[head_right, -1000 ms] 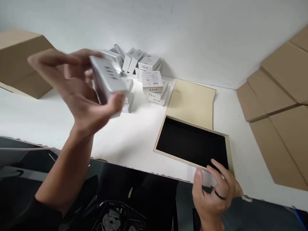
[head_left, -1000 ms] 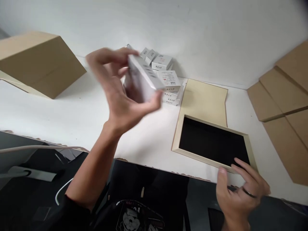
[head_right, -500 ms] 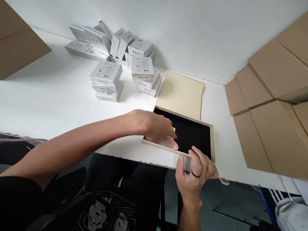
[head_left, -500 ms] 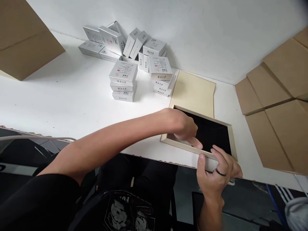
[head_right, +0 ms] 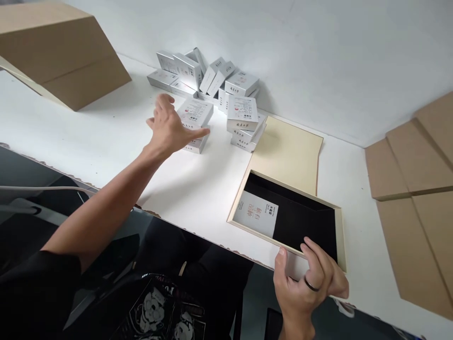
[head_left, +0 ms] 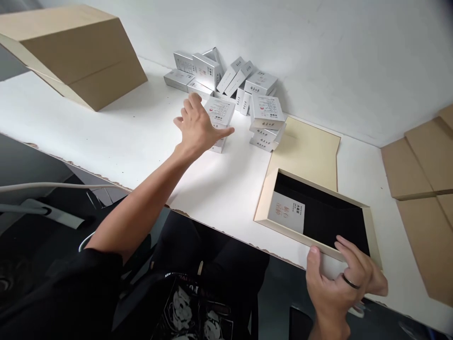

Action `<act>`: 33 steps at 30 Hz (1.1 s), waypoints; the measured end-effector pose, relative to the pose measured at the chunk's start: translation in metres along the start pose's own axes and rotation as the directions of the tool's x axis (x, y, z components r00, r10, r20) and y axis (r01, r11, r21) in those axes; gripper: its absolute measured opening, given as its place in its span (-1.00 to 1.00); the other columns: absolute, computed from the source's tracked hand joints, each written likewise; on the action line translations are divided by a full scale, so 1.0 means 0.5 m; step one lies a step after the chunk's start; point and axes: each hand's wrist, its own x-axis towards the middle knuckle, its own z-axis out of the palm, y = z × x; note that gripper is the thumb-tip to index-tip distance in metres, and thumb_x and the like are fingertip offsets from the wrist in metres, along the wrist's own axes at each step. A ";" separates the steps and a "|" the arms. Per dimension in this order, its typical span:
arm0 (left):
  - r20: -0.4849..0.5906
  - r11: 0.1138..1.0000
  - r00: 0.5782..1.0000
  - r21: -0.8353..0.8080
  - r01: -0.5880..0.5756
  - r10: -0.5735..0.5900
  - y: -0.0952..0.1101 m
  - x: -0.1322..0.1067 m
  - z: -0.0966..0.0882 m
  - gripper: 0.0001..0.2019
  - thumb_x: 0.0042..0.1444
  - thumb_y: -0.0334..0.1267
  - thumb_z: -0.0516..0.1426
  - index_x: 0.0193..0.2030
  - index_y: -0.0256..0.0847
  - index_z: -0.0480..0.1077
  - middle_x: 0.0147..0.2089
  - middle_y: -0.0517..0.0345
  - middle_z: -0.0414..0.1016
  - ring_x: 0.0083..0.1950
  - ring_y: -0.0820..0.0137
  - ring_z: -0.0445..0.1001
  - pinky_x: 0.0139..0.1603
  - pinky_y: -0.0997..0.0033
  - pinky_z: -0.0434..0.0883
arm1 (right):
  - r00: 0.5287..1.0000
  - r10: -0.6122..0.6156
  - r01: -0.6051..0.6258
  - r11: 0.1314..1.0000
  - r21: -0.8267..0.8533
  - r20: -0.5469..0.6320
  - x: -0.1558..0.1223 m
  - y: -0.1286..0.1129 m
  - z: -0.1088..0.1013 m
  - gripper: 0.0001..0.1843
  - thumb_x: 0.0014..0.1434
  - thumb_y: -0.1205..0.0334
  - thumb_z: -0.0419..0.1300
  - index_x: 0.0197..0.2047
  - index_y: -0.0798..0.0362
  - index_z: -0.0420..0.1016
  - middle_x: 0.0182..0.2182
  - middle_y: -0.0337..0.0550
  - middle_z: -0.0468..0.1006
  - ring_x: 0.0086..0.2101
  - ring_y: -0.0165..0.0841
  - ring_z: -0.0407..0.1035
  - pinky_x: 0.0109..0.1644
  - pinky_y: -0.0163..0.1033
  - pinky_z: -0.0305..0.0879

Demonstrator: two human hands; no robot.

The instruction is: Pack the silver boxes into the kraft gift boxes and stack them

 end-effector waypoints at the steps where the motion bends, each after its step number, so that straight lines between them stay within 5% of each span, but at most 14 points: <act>1: 0.007 1.000 1.000 -0.013 0.002 -0.002 -0.007 0.008 0.000 -0.16 -0.38 -0.35 0.56 -0.01 -0.08 0.17 0.08 -0.08 0.40 0.21 -0.23 0.38 0.28 -0.50 0.15 | 1.000 0.005 -0.005 1.000 0.013 -0.009 0.000 -0.003 0.002 -0.49 0.16 0.24 0.47 0.11 0.08 0.43 -0.08 0.10 0.62 -0.08 -0.07 0.50 0.07 0.09 0.40; 6: -0.143 0.966 0.975 -0.169 -0.194 0.171 0.053 0.002 -0.061 -0.26 -0.07 -0.25 0.51 0.04 -0.03 0.09 0.07 0.06 0.36 0.18 0.10 0.40 0.28 -0.26 0.32 | 1.000 0.002 -0.001 1.000 0.027 -0.016 -0.002 -0.012 0.006 -0.47 0.17 0.25 0.44 0.17 0.09 0.43 -0.04 0.16 0.62 -0.04 -0.01 0.51 0.10 0.16 0.41; 8: -0.061 0.898 0.943 -0.291 -0.330 0.327 0.109 -0.018 -0.090 -0.31 0.03 -0.20 0.49 0.09 -0.03 0.11 0.12 0.05 0.36 0.17 0.15 0.43 0.16 -0.09 0.48 | 1.000 0.011 -0.011 1.000 0.028 -0.006 -0.002 -0.015 0.005 -0.46 0.18 0.27 0.43 0.18 0.11 0.42 -0.02 0.18 0.61 -0.03 0.00 0.51 0.11 0.18 0.43; 10: 0.121 0.818 0.859 -0.394 -0.419 0.498 0.172 -0.053 -0.106 -0.43 0.13 -0.14 0.43 0.11 -0.07 0.21 0.15 0.03 0.38 0.16 0.14 0.49 0.03 0.03 0.57 | 1.000 0.025 -0.025 1.000 0.013 0.000 0.000 -0.019 0.004 -0.48 0.19 0.27 0.42 0.18 0.11 0.41 -0.03 0.18 0.61 -0.01 0.00 0.51 0.13 0.20 0.42; 13: 0.424 0.776 0.650 -0.357 -0.520 0.631 0.263 -0.129 -0.094 -0.63 0.12 -0.11 0.42 -0.03 -0.08 0.42 0.20 0.09 0.41 0.13 0.12 0.57 0.00 0.08 0.60 | 0.999 0.039 -0.039 0.999 -0.007 0.007 0.004 -0.025 0.004 -0.50 0.21 0.27 0.41 0.17 0.08 0.40 -0.03 0.14 0.60 0.01 -0.01 0.50 0.16 0.24 0.39; 17: 0.743 0.570 0.178 -0.314 -0.759 0.646 0.337 -0.219 -0.042 -0.70 0.24 -0.05 0.36 0.00 -0.16 0.57 0.14 -0.13 0.52 0.00 0.11 0.60 0.06 0.04 0.52 | 0.999 0.046 -0.046 0.999 0.022 0.019 0.007 -0.031 0.005 -0.50 0.22 0.30 0.37 0.19 0.06 0.36 0.01 0.13 0.55 0.04 -0.04 0.45 0.16 0.20 0.38; 18: 0.795 0.522 0.087 -0.307 -0.796 0.600 0.343 -0.232 -0.027 -0.70 0.23 -0.04 0.36 -0.03 -0.19 0.60 0.10 -0.18 0.55 0.01 0.07 0.59 0.08 0.03 0.49 | 0.998 0.053 -0.053 0.998 0.016 0.020 0.008 -0.033 0.006 -0.52 0.23 0.30 0.36 0.19 0.06 0.36 0.01 0.13 0.55 0.05 -0.04 0.44 0.16 0.20 0.38; 21: 0.906 0.514 -0.035 -0.271 -0.814 0.422 0.342 -0.246 0.010 -0.69 0.08 -0.06 0.44 -0.11 -0.17 0.64 0.06 -0.18 0.61 -0.03 -0.01 0.58 0.04 0.01 0.45 | 0.997 0.082 -0.082 0.996 -0.026 0.003 0.006 -0.039 0.009 -0.59 0.27 0.27 0.33 0.15 0.08 0.38 -0.02 0.14 0.57 0.06 -0.02 0.44 0.19 0.22 0.33; 26: 0.932 0.569 -0.033 -0.249 -0.784 0.362 0.325 -0.247 0.039 -0.49 -0.16 0.10 0.54 -0.16 -0.21 0.67 -0.07 -0.21 0.64 -0.12 -0.04 0.58 -0.09 0.08 0.45 | 0.998 0.059 -0.058 0.997 -0.047 0.020 0.002 -0.045 0.014 -0.54 0.27 0.29 0.34 0.20 0.08 0.37 0.01 0.12 0.57 0.08 -0.03 0.42 0.20 0.19 0.33; 29: 0.899 0.618 0.031 -0.274 -0.737 0.436 0.308 -0.257 0.027 -0.51 -0.12 -0.01 0.55 -0.07 -0.19 0.67 -0.05 -0.20 0.64 -0.07 -0.05 0.61 0.01 0.03 0.46 | 0.998 0.060 -0.058 0.996 -0.071 0.021 0.002 -0.045 0.014 -0.53 0.28 0.27 0.34 0.21 0.05 0.36 0.00 0.09 0.56 0.08 -0.04 0.42 0.21 0.20 0.33; 31: 0.806 0.652 0.134 -0.356 -0.669 0.577 0.279 -0.255 0.004 -0.34 -0.06 0.03 0.52 0.18 -0.10 0.56 0.12 -0.19 0.61 0.09 -0.07 0.58 0.11 -0.01 0.46 | 0.999 0.051 -0.050 0.997 -0.064 0.014 0.002 -0.043 0.014 -0.53 0.27 0.27 0.35 0.21 0.06 0.36 -0.01 0.10 0.56 0.07 -0.04 0.42 0.19 0.18 0.34; 33: 0.638 0.699 0.363 -0.410 -0.586 0.679 0.229 -0.227 -0.024 -0.36 0.12 0.12 0.41 0.29 -0.02 0.43 0.25 -0.09 0.53 0.22 0.00 0.52 0.21 0.00 0.44 | 0.999 0.041 -0.040 0.998 -0.047 0.006 0.001 -0.039 0.013 -0.52 0.26 0.28 0.36 0.20 0.08 0.37 -0.02 0.12 0.57 0.05 -0.03 0.43 0.17 0.16 0.36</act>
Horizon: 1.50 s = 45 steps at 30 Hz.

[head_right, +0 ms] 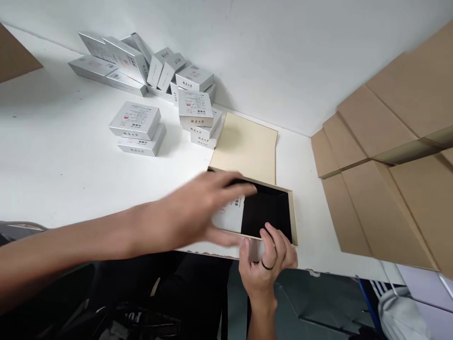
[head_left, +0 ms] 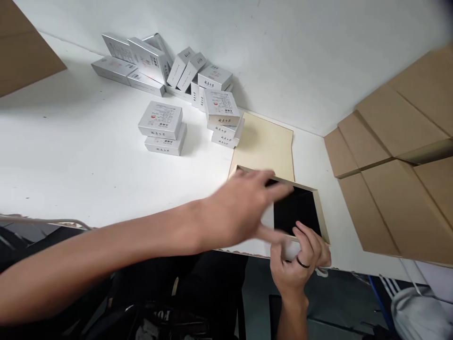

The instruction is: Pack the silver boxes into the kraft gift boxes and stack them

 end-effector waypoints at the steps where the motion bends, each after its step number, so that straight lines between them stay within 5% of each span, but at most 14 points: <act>1: -0.182 0.998 0.981 -0.021 0.057 -0.060 -0.031 -0.020 -0.019 -0.45 0.21 0.13 0.34 0.25 -0.01 0.41 0.27 -0.04 0.50 0.25 0.02 0.49 0.25 -0.02 0.43 | 1.000 -0.012 0.012 1.000 0.006 -0.004 -0.001 0.003 0.000 -0.51 0.25 0.27 0.37 0.20 0.09 0.38 -0.02 0.13 0.57 0.04 -0.02 0.44 0.16 0.15 0.37; 4: -0.607 0.895 0.702 -0.037 0.444 -0.373 -0.156 -0.065 -0.081 -0.56 0.22 0.05 0.35 0.09 -0.06 0.35 0.21 -0.05 0.44 0.30 -0.12 0.33 0.36 -0.28 0.25 | 1.000 -0.031 0.031 0.999 0.016 0.001 -0.004 0.009 -0.001 -0.47 0.21 0.26 0.40 0.21 0.11 0.40 -0.02 0.15 0.58 0.02 0.00 0.47 0.15 0.16 0.40; 6: -0.627 0.718 0.509 -0.118 0.686 -0.590 -0.236 -0.078 -0.108 -0.30 -0.09 -0.01 0.53 0.07 -0.10 0.27 0.20 -0.12 0.35 0.32 -0.30 0.19 0.36 -0.52 0.08 | 1.000 -0.031 0.031 0.999 0.028 -0.001 -0.005 0.011 -0.001 -0.46 0.20 0.27 0.41 0.22 0.14 0.41 -0.02 0.19 0.58 0.01 0.02 0.48 0.15 0.19 0.41; 8: -0.579 0.592 0.407 -0.168 0.788 -0.707 -0.290 -0.080 -0.114 -0.07 -0.44 -0.16 0.64 0.04 -0.11 0.22 0.18 -0.12 0.29 0.32 -0.35 0.13 0.35 -0.58 -0.01 | 0.999 -0.029 0.030 0.999 0.028 -0.026 -0.007 0.012 -0.001 -0.47 0.19 0.25 0.40 0.19 0.16 0.44 -0.05 0.21 0.58 0.00 0.04 0.48 0.15 0.23 0.41; 15: -0.608 0.618 0.370 -0.264 0.740 -0.703 -0.337 -0.084 -0.092 -0.19 -0.29 -0.42 0.52 -0.13 -0.06 -0.01 -0.07 0.16 0.22 0.01 0.23 0.30 0.23 -0.33 0.19 | 0.999 -0.027 0.028 1.000 0.007 -0.045 -0.016 0.018 0.000 -0.42 0.16 0.18 0.39 0.22 0.12 0.44 0.00 0.17 0.59 0.01 0.10 0.49 0.14 0.31 0.40; 20: -0.881 0.897 0.294 -0.260 0.357 -0.372 -0.337 -0.112 -0.144 -0.37 0.12 0.07 0.36 -0.14 -0.03 -0.07 -0.16 0.23 0.11 -0.11 0.45 0.34 -0.03 0.07 0.44 | 0.998 -0.043 0.043 0.999 0.000 -0.038 -0.012 0.017 0.000 -0.44 0.18 0.17 0.37 0.22 0.13 0.42 0.00 0.19 0.58 0.02 0.09 0.47 0.15 0.26 0.40; 21: -0.895 0.932 0.316 -0.229 0.282 -0.315 -0.311 -0.111 -0.152 -0.46 0.23 0.15 0.24 -0.13 -0.03 -0.07 -0.17 0.24 0.13 -0.07 0.45 0.39 -0.04 0.11 0.45 | 0.998 -0.047 0.047 0.999 0.011 -0.033 -0.010 0.016 0.001 -0.43 0.18 0.18 0.37 0.22 0.13 0.42 0.01 0.20 0.57 0.02 0.08 0.47 0.14 0.24 0.41; 24: -0.757 0.987 0.636 -0.152 0.051 -0.150 -0.176 -0.089 -0.153 -0.61 0.34 0.09 0.05 0.07 -0.04 -0.01 -0.09 0.30 0.41 0.15 0.26 0.51 -0.03 0.13 0.48 | 0.998 -0.052 0.052 0.999 0.015 -0.041 -0.007 0.014 0.001 -0.44 0.19 0.19 0.37 0.22 0.13 0.41 0.01 0.19 0.57 0.02 0.05 0.47 0.15 0.21 0.39; 26: -0.501 0.994 0.861 -0.096 0.044 -0.086 -0.069 -0.058 -0.138 -0.48 0.33 0.06 0.14 0.23 -0.07 0.00 0.13 0.13 0.48 0.26 0.12 0.49 -0.02 0.19 0.49 | 0.999 -0.039 0.039 0.999 0.008 -0.037 -0.006 0.012 0.000 -0.45 0.19 0.20 0.37 0.21 0.13 0.42 0.01 0.18 0.58 0.03 0.05 0.46 0.18 0.22 0.36; 28: -0.212 0.999 0.977 -0.038 0.019 -0.027 0.016 -0.017 -0.115 -0.36 0.26 -0.05 0.26 0.33 -0.10 0.05 0.12 0.06 0.52 0.24 0.06 0.50 -0.01 0.24 0.47 | 1.000 -0.014 0.014 1.000 0.009 -0.017 -0.007 0.011 -0.002 -0.46 0.19 0.22 0.37 0.21 0.11 0.41 0.02 0.18 0.57 0.07 0.05 0.45 0.21 0.24 0.34; 30: 0.129 0.999 0.992 0.041 0.005 -0.010 0.061 0.022 -0.092 -0.28 0.19 -0.26 0.32 0.39 -0.09 0.07 -0.02 0.09 0.58 0.11 0.10 0.55 0.01 0.23 0.46 | 1.000 -0.008 0.008 1.000 0.019 0.001 -0.008 0.009 -0.005 -0.44 0.18 0.24 0.38 0.22 0.10 0.39 0.03 0.18 0.56 0.09 0.04 0.43 0.21 0.22 0.35; 33: 0.430 0.989 0.898 0.146 0.034 -0.095 0.060 0.043 -0.071 -0.29 0.06 -0.31 0.38 0.31 -0.15 0.19 -0.13 0.08 0.58 -0.05 0.12 0.58 0.03 0.16 0.46 | 1.000 0.003 -0.003 1.000 0.012 0.006 -0.007 0.005 -0.005 -0.42 0.19 0.24 0.39 0.24 0.08 0.37 0.03 0.15 0.56 0.10 0.02 0.41 0.21 0.20 0.34; 41: 0.121 0.957 0.951 0.085 0.277 -0.286 -0.041 -0.059 -0.078 -0.47 -0.03 0.04 0.39 0.04 0.01 0.34 -0.28 0.23 0.58 -0.43 0.29 0.51 -0.45 0.35 0.36 | 0.995 0.101 -0.101 0.986 0.134 0.005 0.000 -0.015 -0.004 -0.32 0.27 0.23 0.30 0.38 0.03 0.15 0.16 0.14 0.46 0.18 -0.04 0.36 0.27 0.27 0.31; 45: 0.086 0.971 0.969 -0.045 0.235 -0.230 0.007 -0.019 -0.002 -0.51 0.08 -0.08 0.38 0.10 -0.06 0.36 -0.10 0.14 0.66 -0.21 0.15 0.66 -0.25 0.20 0.58 | 0.993 0.114 -0.098 0.952 0.291 -0.039 0.006 0.014 -0.036 -0.15 0.22 0.28 0.31 0.46 0.06 0.00 0.26 0.21 0.30 0.23 -0.04 0.34 0.20 0.26 0.42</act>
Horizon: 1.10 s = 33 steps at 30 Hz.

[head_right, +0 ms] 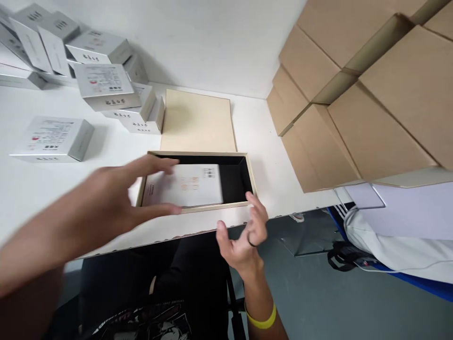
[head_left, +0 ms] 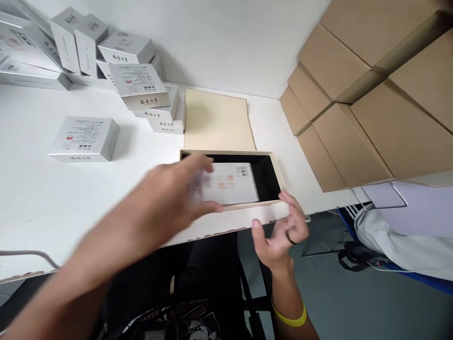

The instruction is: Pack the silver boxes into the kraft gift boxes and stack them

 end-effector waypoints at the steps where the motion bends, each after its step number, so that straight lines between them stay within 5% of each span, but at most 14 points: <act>1: 0.015 0.998 0.998 -0.027 -0.062 0.063 0.025 0.013 0.021 -0.50 0.11 -0.13 0.39 0.13 -0.08 0.34 0.04 0.06 0.66 -0.05 0.09 0.68 -0.08 0.11 0.62 | 1.000 -0.013 0.013 1.000 -0.006 -0.016 0.004 0.006 -0.014 -0.14 0.20 0.29 0.32 0.46 0.05 0.02 0.26 0.20 0.29 0.24 -0.03 0.34 0.20 0.27 0.42; 4: 0.017 0.965 0.965 0.014 -0.262 0.262 0.074 0.037 0.058 -0.44 0.14 -0.12 0.41 0.19 -0.13 0.32 0.49 -0.16 0.33 0.48 -0.11 0.35 0.50 -0.37 0.24 | 0.998 -0.055 0.054 0.996 -0.069 -0.020 0.011 0.023 -0.049 -0.10 0.15 0.27 0.38 0.46 -0.02 0.06 0.27 0.15 0.28 0.23 -0.03 0.35 0.25 0.32 0.36; 6: -0.143 0.979 0.970 0.066 -0.191 0.199 0.055 0.030 0.049 -0.49 0.20 0.00 0.37 0.17 -0.14 0.34 0.52 -0.13 0.29 0.55 -0.10 0.25 0.59 -0.38 0.07 | 0.999 -0.041 0.043 0.996 -0.076 0.025 0.010 0.030 -0.056 -0.08 0.13 0.27 0.40 0.45 -0.03 0.06 0.26 0.13 0.28 0.23 -0.02 0.34 0.27 0.35 0.33; 8: -0.395 0.994 0.919 0.100 0.044 -0.001 -0.002 0.008 0.013 -0.55 0.27 0.05 0.30 0.14 -0.13 0.35 0.41 -0.05 0.43 0.48 -0.04 0.37 0.56 -0.22 0.23 | 0.996 0.010 -0.003 0.997 -0.078 0.087 0.003 0.033 -0.051 -0.12 0.16 0.25 0.40 0.42 -0.03 0.06 0.25 0.14 0.27 0.25 0.00 0.31 0.27 0.36 0.32; 10: -0.564 0.925 0.791 0.119 0.361 -0.236 -0.079 -0.015 -0.035 -0.46 0.25 0.11 0.29 0.20 -0.15 0.32 0.36 -0.08 0.46 0.43 -0.10 0.41 0.46 -0.19 0.36 | 0.989 0.044 -0.029 0.994 -0.104 0.139 -0.004 0.032 -0.040 -0.19 0.21 0.20 0.38 0.39 -0.03 0.06 0.26 0.16 0.25 0.29 0.03 0.26 0.28 0.38 0.31; 13: -0.559 0.637 0.583 0.123 0.761 -0.589 -0.178 -0.029 -0.093 -0.05 0.12 0.26 0.32 0.41 -0.37 0.11 0.39 -0.37 0.36 0.42 -0.33 0.36 0.32 -0.36 0.37 | 0.984 0.033 -0.008 0.990 -0.141 0.175 -0.012 0.030 -0.028 -0.22 0.23 0.13 0.38 0.37 -0.02 0.07 0.29 0.21 0.24 0.32 0.07 0.20 0.29 0.40 0.30; 15: -0.463 0.502 0.515 0.163 0.850 -0.721 -0.218 -0.027 -0.110 0.13 0.05 0.27 0.34 0.46 -0.52 -0.04 0.37 -0.52 0.36 0.40 -0.37 0.37 0.28 -0.37 0.36 | 0.984 -0.003 0.031 0.988 -0.152 0.179 -0.014 0.033 -0.024 -0.16 0.19 0.12 0.42 0.38 0.02 0.08 0.29 0.25 0.25 0.31 0.09 0.21 0.29 0.41 0.29; 19: -0.366 0.541 0.556 0.152 0.827 -0.746 -0.250 -0.027 -0.117 0.00 0.02 0.10 0.31 0.46 -0.34 -0.04 0.28 -0.33 0.50 0.30 -0.22 0.48 0.27 -0.27 0.38 | 0.985 -0.067 0.095 0.980 -0.175 0.162 -0.018 0.044 -0.017 -0.05 0.09 0.12 0.50 0.43 0.05 0.14 0.30 0.30 0.26 0.29 0.14 0.19 0.31 0.40 0.26; 23: -0.482 0.659 0.605 0.073 0.749 -0.634 -0.252 -0.054 -0.115 -0.32 0.16 -0.01 0.20 0.33 -0.19 0.09 0.17 -0.15 0.56 0.22 -0.05 0.52 0.26 -0.17 0.37 | 0.985 -0.088 0.120 0.969 -0.215 0.151 -0.023 0.049 -0.012 0.00 0.06 0.04 0.52 0.45 0.04 0.17 0.33 0.28 0.30 0.28 0.19 0.21 0.33 0.43 0.19; 27: -0.413 0.769 0.714 0.049 0.637 -0.565 -0.243 -0.047 -0.088 -0.10 -0.02 0.17 0.38 0.30 -0.23 0.10 0.30 -0.29 0.42 0.23 -0.14 0.46 0.21 -0.18 0.41 | 0.983 -0.128 0.157 0.958 -0.241 0.133 -0.023 0.046 -0.006 0.04 0.03 -0.01 0.54 0.45 0.07 0.18 0.30 0.30 0.34 0.25 0.23 0.23 0.30 0.41 0.20; 33: -0.389 0.762 0.719 0.063 0.645 -0.577 -0.238 0.055 -0.044 -0.05 -0.07 0.25 0.42 0.28 -0.30 0.20 0.20 -0.36 0.44 0.18 -0.24 0.46 0.20 -0.32 0.38 | 0.987 -0.127 0.148 0.957 -0.248 0.100 -0.019 0.038 0.006 0.03 0.02 0.05 0.55 0.45 0.03 0.20 0.29 0.28 0.37 0.24 0.28 0.25 0.30 0.47 0.17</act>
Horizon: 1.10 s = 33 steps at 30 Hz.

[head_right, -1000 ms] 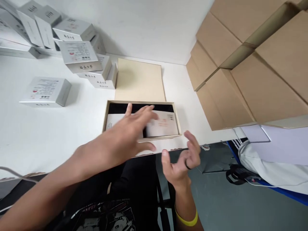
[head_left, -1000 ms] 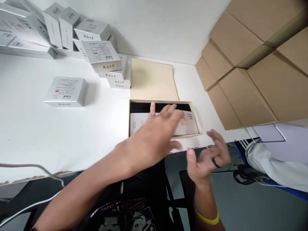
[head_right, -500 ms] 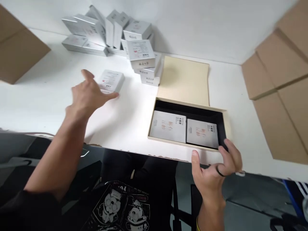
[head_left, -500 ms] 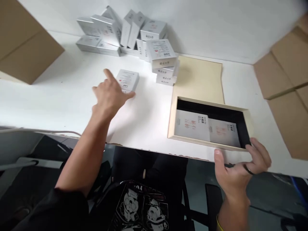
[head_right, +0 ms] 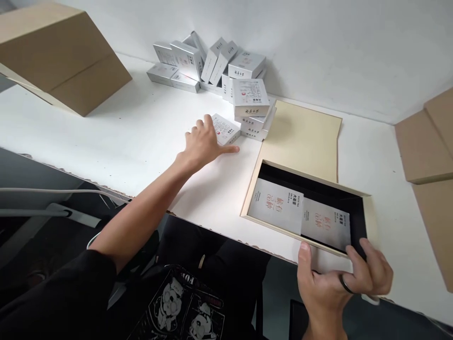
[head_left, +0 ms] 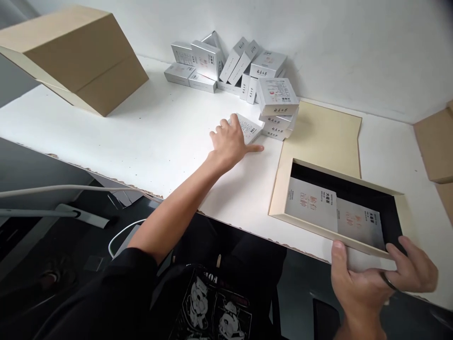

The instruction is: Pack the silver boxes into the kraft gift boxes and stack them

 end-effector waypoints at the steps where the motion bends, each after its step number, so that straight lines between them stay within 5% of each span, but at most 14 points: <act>1: 0.023 0.999 1.000 0.036 0.002 -0.003 0.005 0.008 -0.001 -0.09 -0.03 0.24 0.41 0.27 -0.33 0.23 0.19 -0.38 0.45 0.17 -0.25 0.47 0.21 -0.34 0.36 | 1.000 -0.001 0.001 1.000 0.004 -0.007 0.000 -0.001 0.001 0.03 0.02 0.06 0.55 0.45 0.03 0.21 0.29 0.29 0.37 0.25 0.29 0.25 0.31 0.48 0.16; 4: 0.093 0.990 0.995 0.130 -0.058 0.046 -0.008 0.019 -0.030 -0.22 0.10 0.11 0.35 0.28 -0.39 0.27 0.20 -0.41 0.45 0.17 -0.22 0.50 0.26 -0.31 0.35 | 1.000 0.003 -0.003 1.000 0.024 -0.008 0.000 -0.003 0.001 0.02 0.01 0.08 0.55 0.44 0.05 0.22 0.30 0.29 0.36 0.26 0.31 0.24 0.32 0.50 0.14; 6: 0.248 0.977 0.956 0.106 -0.187 0.156 -0.040 0.016 -0.067 -0.31 0.14 -0.02 0.30 0.32 -0.31 0.27 0.25 -0.33 0.46 0.18 -0.15 0.52 0.25 -0.24 0.40 | 1.000 0.010 -0.010 0.999 0.032 -0.006 -0.001 -0.002 0.000 0.02 0.01 0.08 0.55 0.45 0.04 0.22 0.31 0.29 0.36 0.27 0.31 0.23 0.33 0.50 0.13; 9: 0.523 0.890 0.738 -0.094 -0.447 0.426 -0.096 -0.006 -0.125 -0.37 0.17 -0.20 0.17 0.41 -0.05 0.23 0.51 -0.12 0.25 0.46 -0.06 0.34 0.36 -0.15 0.37 | 1.000 0.005 -0.005 1.000 0.024 -0.008 -0.004 0.003 -0.001 0.05 -0.01 0.07 0.56 0.46 0.06 0.23 0.30 0.30 0.37 0.26 0.33 0.24 0.32 0.51 0.15; 11: 0.559 0.836 0.650 -0.160 -0.526 0.515 -0.121 -0.032 -0.144 -0.31 0.19 -0.22 0.13 0.47 0.10 0.15 0.66 0.03 -0.07 0.65 -0.02 -0.01 0.48 -0.19 0.22 | 1.000 0.004 -0.004 1.000 0.018 -0.005 -0.007 0.006 -0.001 0.07 -0.03 0.06 0.57 0.46 0.07 0.23 0.29 0.30 0.38 0.25 0.33 0.24 0.30 0.49 0.17; 13: 0.539 0.842 0.673 -0.140 -0.521 0.506 -0.129 -0.065 -0.139 -0.20 0.15 -0.11 0.20 0.52 0.10 0.03 0.68 -0.03 -0.12 0.67 -0.08 -0.10 0.51 -0.27 0.13 | 1.000 0.009 -0.009 1.000 0.018 -0.011 -0.008 0.007 0.000 0.08 -0.04 0.05 0.56 0.47 0.05 0.22 0.29 0.28 0.38 0.24 0.31 0.24 0.29 0.48 0.18; 16: 0.457 0.879 0.758 -0.139 -0.456 0.465 -0.122 -0.111 -0.101 -0.06 0.00 -0.01 0.32 0.46 -0.10 -0.02 0.48 -0.27 0.29 0.47 -0.15 0.31 0.42 -0.21 0.31 | 1.000 0.008 -0.007 1.000 0.023 -0.026 -0.008 0.007 0.002 0.07 -0.03 0.07 0.56 0.48 0.03 0.23 0.30 0.26 0.39 0.25 0.31 0.25 0.31 0.47 0.17; 18: 0.352 0.905 0.834 -0.169 -0.390 0.425 -0.119 -0.131 -0.084 -0.18 0.01 -0.09 0.29 0.36 -0.15 0.02 0.35 -0.29 0.41 0.28 -0.04 0.50 0.24 -0.03 0.48 | 1.000 -0.002 0.003 1.000 0.024 -0.029 -0.007 0.006 0.001 0.08 -0.04 0.07 0.57 0.47 0.06 0.24 0.30 0.28 0.39 0.25 0.33 0.25 0.31 0.48 0.17; 21: 0.250 0.930 0.901 -0.197 -0.311 0.355 -0.123 -0.147 -0.101 -0.29 0.01 -0.15 0.29 0.25 -0.13 0.07 0.28 -0.24 0.43 0.20 0.03 0.54 0.05 0.12 0.55 | 1.000 -0.008 0.009 1.000 0.028 -0.018 -0.005 0.004 0.000 0.07 -0.02 0.07 0.56 0.47 0.08 0.23 0.30 0.29 0.38 0.26 0.32 0.24 0.32 0.49 0.17; 23: 0.166 0.921 0.918 -0.223 -0.321 0.360 -0.124 -0.154 -0.128 -0.31 0.03 -0.13 0.33 0.23 -0.09 0.08 0.24 -0.14 0.46 0.24 0.05 0.51 0.16 0.06 0.53 | 1.000 -0.006 0.006 1.000 0.027 -0.008 -0.005 0.003 0.000 0.05 0.01 0.07 0.55 0.48 0.06 0.21 0.30 0.29 0.37 0.27 0.29 0.23 0.32 0.50 0.16; 26: 0.027 0.815 0.865 -0.350 -0.462 0.501 -0.118 -0.163 -0.150 -0.21 0.13 -0.10 0.31 0.36 0.02 -0.08 0.45 -0.13 0.27 0.41 0.08 0.37 0.38 -0.01 0.42 | 1.000 -0.006 0.006 1.000 0.025 0.000 -0.005 0.002 -0.001 0.06 0.02 0.06 0.55 0.47 0.06 0.19 0.30 0.30 0.35 0.28 0.27 0.20 0.33 0.49 0.14; 29: 0.200 0.774 0.754 -0.282 -0.567 0.626 -0.113 -0.170 -0.138 -0.03 0.00 0.00 0.36 0.42 -0.07 -0.11 0.62 -0.33 -0.12 0.58 -0.15 0.09 0.46 -0.23 0.28 | 1.000 -0.008 0.008 1.000 0.024 0.004 -0.005 0.004 -0.003 0.06 0.00 0.06 0.55 0.47 0.04 0.19 0.30 0.30 0.34 0.27 0.27 0.21 0.33 0.49 0.14; 31: 0.373 0.820 0.741 -0.114 -0.561 0.559 -0.121 -0.173 -0.129 -0.15 -0.03 -0.03 0.36 0.34 -0.17 0.10 0.51 -0.38 0.16 0.55 -0.27 0.12 0.44 -0.34 0.24 | 1.000 -0.012 0.011 1.000 0.023 0.023 -0.006 0.004 -0.005 0.06 0.00 0.07 0.55 0.46 0.04 0.19 0.30 0.31 0.35 0.27 0.28 0.23 0.32 0.50 0.16; 33: 0.437 0.848 0.754 -0.039 -0.529 0.490 -0.137 -0.177 -0.135 -0.35 0.04 -0.09 0.32 0.24 -0.16 0.24 0.26 -0.23 0.48 0.38 -0.17 0.38 0.32 -0.21 0.38 | 0.999 -0.004 0.004 1.000 0.019 0.042 -0.005 0.004 -0.006 0.03 0.01 0.09 0.55 0.45 0.05 0.19 0.29 0.32 0.35 0.27 0.28 0.23 0.31 0.50 0.17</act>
